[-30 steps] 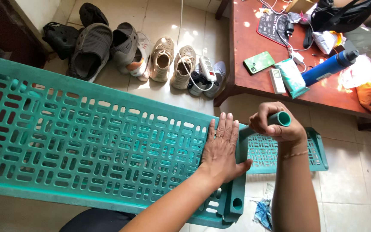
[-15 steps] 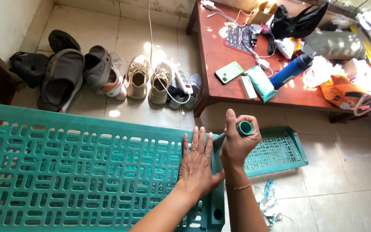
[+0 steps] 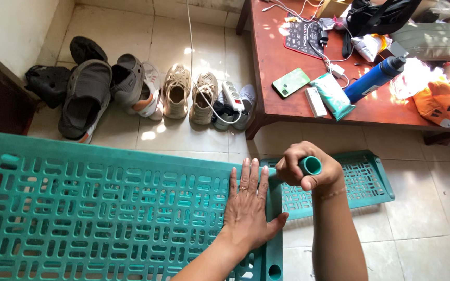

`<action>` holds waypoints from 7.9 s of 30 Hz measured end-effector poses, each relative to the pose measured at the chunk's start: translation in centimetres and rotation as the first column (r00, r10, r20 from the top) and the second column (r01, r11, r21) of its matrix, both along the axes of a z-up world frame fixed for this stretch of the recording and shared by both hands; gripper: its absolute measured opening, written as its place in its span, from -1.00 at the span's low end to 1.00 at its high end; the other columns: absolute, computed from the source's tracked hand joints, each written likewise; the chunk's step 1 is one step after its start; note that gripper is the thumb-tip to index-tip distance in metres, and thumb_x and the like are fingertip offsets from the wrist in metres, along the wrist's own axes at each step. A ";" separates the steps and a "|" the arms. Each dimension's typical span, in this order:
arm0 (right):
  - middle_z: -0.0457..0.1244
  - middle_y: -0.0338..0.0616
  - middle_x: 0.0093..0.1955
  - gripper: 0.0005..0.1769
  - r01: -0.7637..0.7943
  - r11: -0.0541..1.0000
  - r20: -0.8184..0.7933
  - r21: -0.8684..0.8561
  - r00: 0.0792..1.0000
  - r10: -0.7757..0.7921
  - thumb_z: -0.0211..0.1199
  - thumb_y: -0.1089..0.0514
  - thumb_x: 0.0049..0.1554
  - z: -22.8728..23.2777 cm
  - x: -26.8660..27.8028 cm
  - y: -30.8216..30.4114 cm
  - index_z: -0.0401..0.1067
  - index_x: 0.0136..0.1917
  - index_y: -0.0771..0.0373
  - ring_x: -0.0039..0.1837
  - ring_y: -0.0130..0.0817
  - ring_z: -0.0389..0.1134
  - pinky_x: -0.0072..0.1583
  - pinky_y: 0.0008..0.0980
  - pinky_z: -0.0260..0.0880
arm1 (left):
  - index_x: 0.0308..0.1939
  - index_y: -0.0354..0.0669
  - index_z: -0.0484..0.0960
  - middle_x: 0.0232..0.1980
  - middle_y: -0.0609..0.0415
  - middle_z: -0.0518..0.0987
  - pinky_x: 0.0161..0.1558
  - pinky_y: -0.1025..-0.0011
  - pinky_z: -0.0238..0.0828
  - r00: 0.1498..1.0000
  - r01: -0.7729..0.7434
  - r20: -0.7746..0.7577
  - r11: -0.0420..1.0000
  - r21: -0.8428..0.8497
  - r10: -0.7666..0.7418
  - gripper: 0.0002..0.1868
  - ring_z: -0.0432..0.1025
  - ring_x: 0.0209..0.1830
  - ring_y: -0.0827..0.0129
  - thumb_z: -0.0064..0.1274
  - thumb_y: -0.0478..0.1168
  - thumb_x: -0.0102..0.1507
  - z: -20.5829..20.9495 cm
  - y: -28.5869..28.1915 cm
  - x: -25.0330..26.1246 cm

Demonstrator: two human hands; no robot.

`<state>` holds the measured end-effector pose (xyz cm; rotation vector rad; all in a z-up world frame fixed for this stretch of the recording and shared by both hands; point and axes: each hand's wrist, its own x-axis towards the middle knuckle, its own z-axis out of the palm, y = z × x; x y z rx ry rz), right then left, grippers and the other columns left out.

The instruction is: The person removes shoes from a stacked plastic stool, then disassembles the stool by pulling out the legs and separating the top tray from the base.

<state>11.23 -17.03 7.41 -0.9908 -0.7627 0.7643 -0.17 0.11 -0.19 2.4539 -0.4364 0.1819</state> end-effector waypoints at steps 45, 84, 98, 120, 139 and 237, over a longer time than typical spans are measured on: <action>0.29 -0.36 -0.14 -0.77 0.934 0.338 0.215 -0.113 0.355 -0.910 0.36 0.16 0.12 0.3 -7.2 5.3 0.37 -0.02 0.23 -0.09 -0.68 0.29 -0.05 -0.64 0.32 | 0.50 -0.46 -0.02 0.58 -0.39 -0.15 0.45 -0.17 -0.72 0.997 0.033 -0.068 0.994 0.102 -0.026 0.20 -0.43 0.62 -0.16 0.11 0.31 0.06 1.1 -0.2 0.3; 0.22 -0.27 -0.36 -0.71 0.993 0.111 0.232 -0.042 0.118 -0.966 0.34 0.27 0.22 -3.2 -5.5 6.5 0.29 -0.26 0.24 -0.32 -0.61 0.20 -0.26 -0.58 0.18 | 0.53 -0.44 -0.01 0.61 -0.40 -0.14 0.49 -0.16 -0.70 1.000 0.022 0.017 0.994 0.108 -0.024 0.21 -0.42 0.65 -0.17 0.01 0.41 0.12 0.7 0.0 -0.1; 0.23 -0.28 -0.30 -0.61 -0.013 0.959 0.049 -0.284 0.998 0.028 0.57 0.22 -0.08 0.9 1.0 -0.7 0.32 -0.20 0.28 -0.23 -0.56 0.21 -0.20 -0.52 0.16 | 0.54 -0.44 0.03 0.61 -0.40 -0.10 0.51 -0.16 -0.64 0.999 0.023 0.040 0.997 0.080 -0.026 0.17 -0.39 0.66 -0.20 -0.04 0.42 0.18 0.5 0.4 -0.4; 0.24 -0.29 -0.38 -0.77 0.920 0.351 0.162 -0.172 0.378 -0.912 0.36 0.29 0.12 -3.7 -5.0 4.4 0.37 -0.31 0.27 -0.33 -0.60 0.18 -0.24 -0.56 0.16 | 0.56 -0.39 0.00 0.63 -0.39 -0.14 0.52 -0.15 -0.66 1.000 0.006 0.029 0.997 0.072 -0.008 0.18 -0.43 0.67 -0.18 0.01 0.39 0.14 0.4 0.0 -0.2; 0.29 -0.28 -0.09 -0.70 0.924 0.336 0.281 -0.183 0.376 -0.883 0.41 0.14 0.09 -2.0 -6.4 3.6 0.39 0.02 0.23 -0.06 -0.57 0.29 0.00 -0.51 0.32 | 0.54 -0.42 -0.01 0.61 -0.39 -0.14 0.50 -0.16 -0.68 1.000 0.019 -0.017 0.999 0.050 -0.019 0.18 -0.43 0.65 -0.19 0.02 0.37 0.13 1.1 0.0 0.0; 0.32 -0.18 0.16 -0.78 0.491 0.318 -0.583 -0.811 -0.639 -0.502 0.14 0.19 0.19 -44.7 -20.5 -11.7 0.41 0.13 0.16 0.22 -0.24 0.34 0.32 -0.07 0.30 | 0.55 -0.37 0.06 0.65 -0.29 -0.10 0.49 -0.24 -0.72 0.998 -0.022 0.066 0.982 0.188 0.010 0.13 -0.34 0.68 -0.12 0.04 0.35 0.17 0.8 -1.4 0.9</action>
